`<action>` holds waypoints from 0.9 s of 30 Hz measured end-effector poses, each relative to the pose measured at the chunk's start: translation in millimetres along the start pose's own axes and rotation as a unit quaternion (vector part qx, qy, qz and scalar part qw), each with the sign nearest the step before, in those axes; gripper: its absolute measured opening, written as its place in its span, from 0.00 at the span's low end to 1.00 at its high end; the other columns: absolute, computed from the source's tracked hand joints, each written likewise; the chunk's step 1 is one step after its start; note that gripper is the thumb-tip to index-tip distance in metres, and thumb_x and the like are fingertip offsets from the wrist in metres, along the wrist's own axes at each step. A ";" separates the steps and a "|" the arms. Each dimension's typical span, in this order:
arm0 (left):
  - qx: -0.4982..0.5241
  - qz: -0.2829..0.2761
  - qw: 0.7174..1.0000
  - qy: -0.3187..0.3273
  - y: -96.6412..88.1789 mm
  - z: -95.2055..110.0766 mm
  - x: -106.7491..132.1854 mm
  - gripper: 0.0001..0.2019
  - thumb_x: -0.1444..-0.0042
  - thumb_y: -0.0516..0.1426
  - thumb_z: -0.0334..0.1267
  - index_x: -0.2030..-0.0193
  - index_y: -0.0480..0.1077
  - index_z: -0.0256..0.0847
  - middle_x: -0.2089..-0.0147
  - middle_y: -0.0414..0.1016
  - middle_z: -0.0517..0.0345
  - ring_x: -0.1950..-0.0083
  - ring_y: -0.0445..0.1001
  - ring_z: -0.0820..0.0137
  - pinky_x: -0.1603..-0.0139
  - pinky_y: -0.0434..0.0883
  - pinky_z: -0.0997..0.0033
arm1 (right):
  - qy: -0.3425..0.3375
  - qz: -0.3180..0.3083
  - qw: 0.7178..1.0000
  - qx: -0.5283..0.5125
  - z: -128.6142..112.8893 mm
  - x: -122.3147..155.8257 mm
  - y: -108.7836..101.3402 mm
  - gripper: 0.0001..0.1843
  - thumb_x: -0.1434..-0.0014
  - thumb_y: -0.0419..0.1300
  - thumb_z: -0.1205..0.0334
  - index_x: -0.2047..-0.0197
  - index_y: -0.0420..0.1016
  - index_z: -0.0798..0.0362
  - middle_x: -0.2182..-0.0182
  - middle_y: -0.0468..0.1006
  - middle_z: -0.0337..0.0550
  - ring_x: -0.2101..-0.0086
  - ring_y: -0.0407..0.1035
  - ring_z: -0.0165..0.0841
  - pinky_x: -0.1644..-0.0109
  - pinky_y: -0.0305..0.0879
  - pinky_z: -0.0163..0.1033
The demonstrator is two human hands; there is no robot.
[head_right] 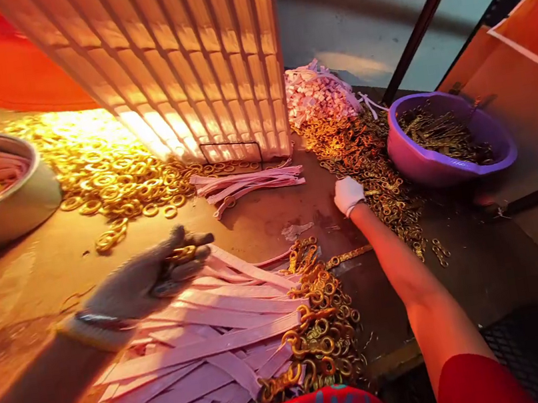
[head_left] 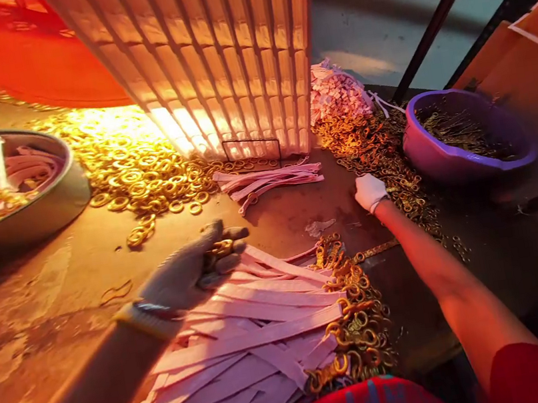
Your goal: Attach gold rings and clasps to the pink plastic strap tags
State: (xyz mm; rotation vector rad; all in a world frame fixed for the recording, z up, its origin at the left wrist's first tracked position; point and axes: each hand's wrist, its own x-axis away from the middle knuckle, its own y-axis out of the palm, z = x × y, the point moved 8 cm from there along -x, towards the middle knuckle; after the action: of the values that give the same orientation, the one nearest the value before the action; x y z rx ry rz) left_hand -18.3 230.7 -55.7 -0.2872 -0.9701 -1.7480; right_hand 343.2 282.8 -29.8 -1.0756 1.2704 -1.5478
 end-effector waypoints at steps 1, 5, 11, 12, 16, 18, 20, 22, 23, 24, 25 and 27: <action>0.039 -0.028 0.999 -0.012 13.1 -8.8 3.4 0.20 0.29 0.45 0.43 0.57 0.74 0.31 0.71 0.76 0.51 0.83 0.61 0.79 0.89 0.49 0.85 | 0.002 -0.006 1.000 0.012 4.8 -0.9 6.2 0.16 0.34 0.62 0.56 0.49 0.74 0.60 0.50 0.75 0.52 0.52 0.72 0.40 0.49 0.71 0.49; 0.110 -0.129 0.984 -0.062 58.9 -38.8 12.5 0.25 0.32 0.47 0.50 0.53 0.75 0.28 0.65 0.79 0.41 0.80 0.71 0.74 0.89 0.57 0.83 | -0.007 -0.005 1.000 0.008 1.1 3.0 26.6 0.14 0.34 0.61 0.60 0.51 0.74 0.61 0.50 0.75 0.55 0.51 0.72 0.42 0.48 0.70 0.49; 0.101 -0.145 0.984 -0.034 71.3 -61.6 25.8 0.15 0.42 0.58 0.31 0.50 0.74 0.27 0.65 0.79 0.44 0.79 0.70 0.77 0.87 0.60 0.84 | 0.013 0.010 0.998 -0.067 0.9 2.4 37.6 0.14 0.40 0.57 0.73 0.51 0.74 0.62 0.54 0.77 0.62 0.56 0.75 0.43 0.56 0.67 0.39; 0.092 -0.143 0.985 -0.023 70.5 -63.5 28.0 0.14 0.45 0.59 0.28 0.51 0.74 0.27 0.66 0.78 0.47 0.80 0.68 0.79 0.87 0.59 0.85 | 0.007 0.010 0.997 -0.082 0.2 1.5 38.0 0.14 0.41 0.58 0.73 0.51 0.74 0.61 0.56 0.78 0.60 0.57 0.75 0.42 0.57 0.66 0.38; 0.051 -0.130 0.990 0.035 66.7 -66.5 34.5 0.10 0.49 0.64 0.31 0.59 0.74 0.31 0.70 0.74 0.54 0.83 0.60 0.83 0.89 0.52 0.86 | -0.053 0.017 0.989 -0.140 -14.8 7.4 32.9 0.09 0.42 0.59 0.69 0.59 0.77 0.57 0.62 0.80 0.54 0.58 0.74 0.43 0.57 0.66 0.38; 0.025 -0.109 0.992 0.054 64.1 -67.9 35.8 0.11 0.49 0.66 0.37 0.62 0.74 0.32 0.71 0.74 0.56 0.83 0.60 0.83 0.89 0.51 0.85 | -0.103 0.028 0.979 -0.174 -30.9 21.9 25.5 0.08 0.40 0.57 0.66 0.59 0.77 0.56 0.60 0.80 0.52 0.56 0.73 0.42 0.53 0.66 0.39; -0.002 -0.086 0.995 0.054 63.1 -70.6 36.5 0.14 0.48 0.66 0.42 0.62 0.74 0.32 0.72 0.73 0.56 0.82 0.61 0.82 0.89 0.51 0.85 | -0.155 0.035 0.965 -0.210 -49.4 46.3 16.9 0.11 0.36 0.54 0.65 0.54 0.77 0.55 0.56 0.81 0.49 0.54 0.73 0.39 0.50 0.66 0.38; -0.018 -0.076 0.996 0.043 65.7 -73.3 37.5 0.16 0.48 0.66 0.45 0.61 0.75 0.32 0.74 0.71 0.58 0.83 0.61 0.82 0.89 0.50 0.84 | -0.217 0.040 0.941 -0.255 -68.8 79.2 5.0 0.16 0.35 0.52 0.66 0.47 0.74 0.53 0.54 0.80 0.45 0.55 0.74 0.36 0.50 0.67 0.36; -0.022 -0.076 0.996 0.039 68.4 -74.0 38.3 0.16 0.48 0.66 0.45 0.60 0.75 0.33 0.75 0.70 0.60 0.83 0.60 0.81 0.89 0.49 0.84 | -0.258 0.049 0.923 -0.282 -78.0 97.9 -3.7 0.18 0.35 0.51 0.66 0.44 0.72 0.52 0.53 0.80 0.45 0.56 0.74 0.35 0.50 0.68 0.36; -0.024 -0.078 0.996 0.036 71.8 -74.4 39.3 0.17 0.49 0.66 0.46 0.60 0.75 0.33 0.76 0.69 0.61 0.83 0.60 0.81 0.89 0.49 0.83 | -0.309 0.068 0.896 -0.311 -86.6 118.2 -15.0 0.21 0.36 0.51 0.67 0.42 0.71 0.53 0.53 0.79 0.47 0.55 0.74 0.36 0.49 0.68 0.38; -0.027 -0.083 0.996 0.034 75.7 -74.5 40.6 0.17 0.49 0.67 0.46 0.60 0.75 0.34 0.76 0.69 0.62 0.83 0.59 0.81 0.89 0.48 0.83 | -0.355 0.090 0.872 -0.324 -93.0 137.9 -26.2 0.22 0.37 0.51 0.68 0.40 0.70 0.55 0.52 0.79 0.50 0.55 0.73 0.37 0.48 0.68 0.40; -0.046 -0.094 0.994 0.040 84.3 -74.2 43.7 0.17 0.50 0.67 0.48 0.64 0.74 0.35 0.78 0.66 0.63 0.84 0.56 0.82 0.89 0.47 0.82 | -0.420 0.123 0.839 -0.322 -100.0 171.1 -43.4 0.23 0.37 0.52 0.67 0.39 0.68 0.57 0.50 0.76 0.56 0.52 0.72 0.42 0.46 0.68 0.45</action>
State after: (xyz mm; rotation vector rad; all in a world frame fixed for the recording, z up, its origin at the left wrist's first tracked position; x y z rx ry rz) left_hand 57.0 138.5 -37.2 -0.1876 -0.8833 -1.9645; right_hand 196.3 151.7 19.0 -1.6726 1.2087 -0.2960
